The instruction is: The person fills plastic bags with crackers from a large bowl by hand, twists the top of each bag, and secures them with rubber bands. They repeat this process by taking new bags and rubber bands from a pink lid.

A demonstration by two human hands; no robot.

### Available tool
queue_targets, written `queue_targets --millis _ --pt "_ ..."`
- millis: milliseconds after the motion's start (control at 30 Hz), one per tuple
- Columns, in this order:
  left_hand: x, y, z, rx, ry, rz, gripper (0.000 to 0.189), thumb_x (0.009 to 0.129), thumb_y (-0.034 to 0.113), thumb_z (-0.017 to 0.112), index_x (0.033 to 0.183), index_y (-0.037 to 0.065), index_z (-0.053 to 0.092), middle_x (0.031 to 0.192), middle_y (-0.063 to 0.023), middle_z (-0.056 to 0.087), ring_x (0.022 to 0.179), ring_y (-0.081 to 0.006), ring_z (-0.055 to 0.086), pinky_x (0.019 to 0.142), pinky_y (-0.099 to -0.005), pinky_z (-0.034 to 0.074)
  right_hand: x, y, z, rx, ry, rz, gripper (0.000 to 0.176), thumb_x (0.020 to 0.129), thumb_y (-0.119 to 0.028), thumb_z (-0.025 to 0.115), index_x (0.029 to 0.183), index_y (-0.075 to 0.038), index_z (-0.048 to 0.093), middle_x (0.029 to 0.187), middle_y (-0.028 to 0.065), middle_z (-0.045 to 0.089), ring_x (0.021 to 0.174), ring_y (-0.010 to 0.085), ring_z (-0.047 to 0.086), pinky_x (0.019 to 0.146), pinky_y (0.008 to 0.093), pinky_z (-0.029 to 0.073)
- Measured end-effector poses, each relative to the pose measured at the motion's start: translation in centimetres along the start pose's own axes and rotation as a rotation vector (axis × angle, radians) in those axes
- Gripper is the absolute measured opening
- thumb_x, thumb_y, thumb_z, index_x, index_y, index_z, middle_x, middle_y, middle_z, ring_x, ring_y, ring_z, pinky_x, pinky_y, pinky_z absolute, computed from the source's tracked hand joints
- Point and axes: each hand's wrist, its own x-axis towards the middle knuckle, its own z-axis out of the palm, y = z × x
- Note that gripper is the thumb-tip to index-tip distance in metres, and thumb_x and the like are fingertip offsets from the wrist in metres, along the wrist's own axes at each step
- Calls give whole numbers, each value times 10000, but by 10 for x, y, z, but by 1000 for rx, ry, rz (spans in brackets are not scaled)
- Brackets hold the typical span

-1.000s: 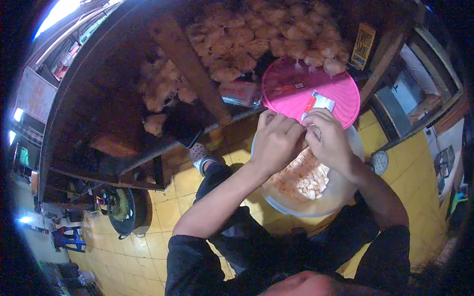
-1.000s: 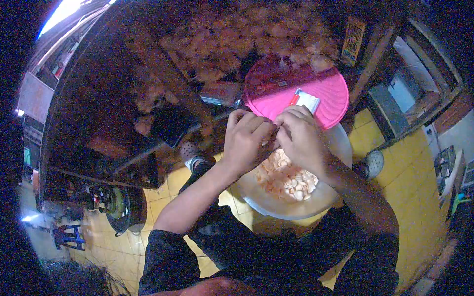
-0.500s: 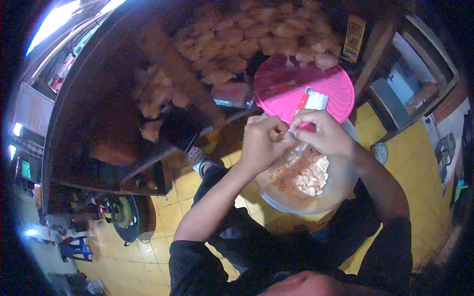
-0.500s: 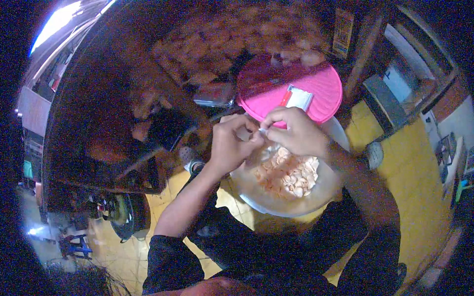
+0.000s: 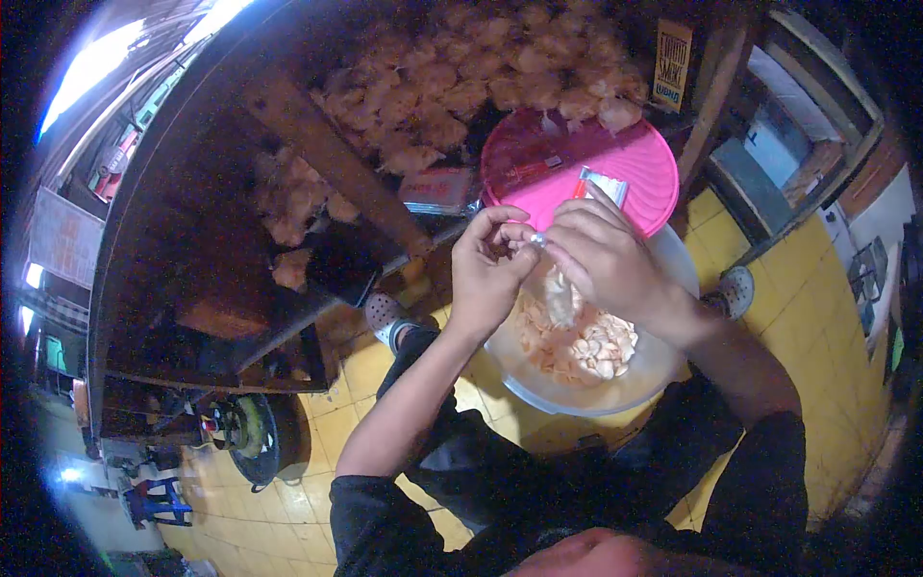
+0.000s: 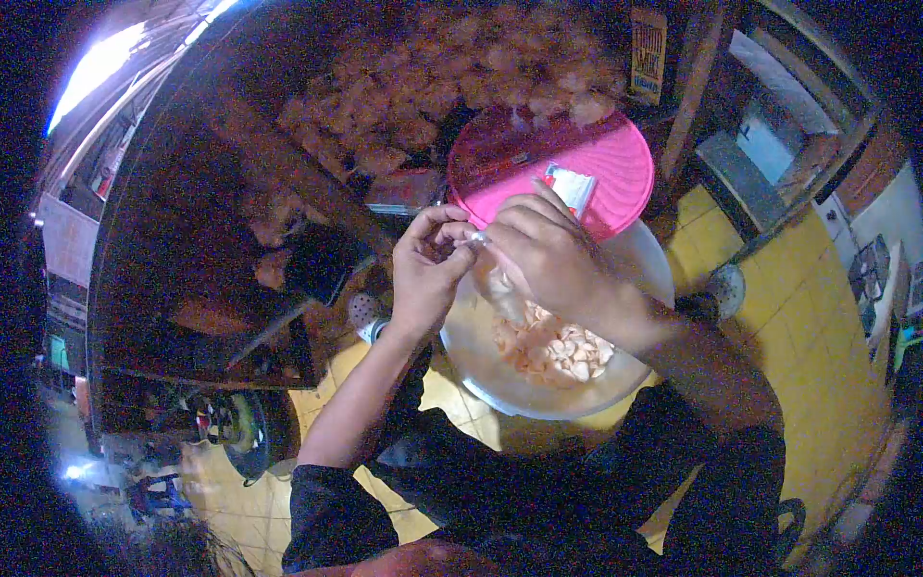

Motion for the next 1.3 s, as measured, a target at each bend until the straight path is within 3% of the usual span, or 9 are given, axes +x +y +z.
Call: queue_targets --millis 300,500,633,833,933,1000,1100,1200,1300 --pt "-7 4 13 435 -24 92 274 821 14 666 1095 -4 675 892 -43 688 820 -94 602 781 -248 487 -2 -1 -13 -59 -273 164 130 768 -55 628 873 19 608 816 177 592 833 362 590 787 449 469" --pt "-8 -1 15 623 -79 219 273 838 67 679 1106 18 678 876 -80 711 771 -105 611 734 -264 501 -1 7 -23 -89 -455 24 165 771 -130 593 813 25 631 791 188 634 776 362 623 768 462 494" --pt "-9 -3 17 642 -95 237 290 834 69 682 1122 38 680 842 -68 703 754 -106 605 722 -261 496 -10 16 -17 -75 -420 44 180 772 -146 589 795 23 644 801 214 645 786 359 642 772 464 497" --pt "-7 -1 20 526 -105 109 306 847 37 643 1151 37 677 881 -75 684 779 -126 603 725 -269 490 -1 13 -27 -199 -329 30 177 762 -197 617 722 -31 663 736 134 661 734 315 657 755 453 497" --pt "-7 -1 22 529 -108 232 302 845 7 622 1141 20 678 899 -88 675 837 -130 605 750 -263 482 0 14 -27 -81 -204 128 171 753 -189 627 685 -35 651 671 102 654 645 318 639 676 413 497" --pt "-6 0 21 562 -101 334 298 831 7 627 1123 13 682 929 -121 680 863 -178 617 780 -294 487 2 11 -29 186 -216 418 180 770 -163 615 680 -9 642 620 103 637 569 253 624 603 366 482" --pt "-5 9 24 732 -104 559 294 816 46 654 1108 24 681 967 -135 682 863 -257 624 814 -345 478 -1 14 -26 426 -180 553 161 789 -141 606 744 0 668 636 96 640 590 150 605 585 314 473" --pt "-8 14 24 848 -120 568 284 790 88 680 1072 50 684 987 -118 686 871 -286 612 869 -393 434 -4 21 -22 530 -183 629 174 810 -135 600 788 14 687 637 77 637 635 92 584 610 294 477" --pt "-11 17 25 966 -84 646 278 761 112 696 1037 76 687 968 -75 695 873 -258 602 883 -402 391 -3 20 -24 599 -193 652 176 815 -113 582 800 27 688 658 55 645 657 95 591 623 286 480"
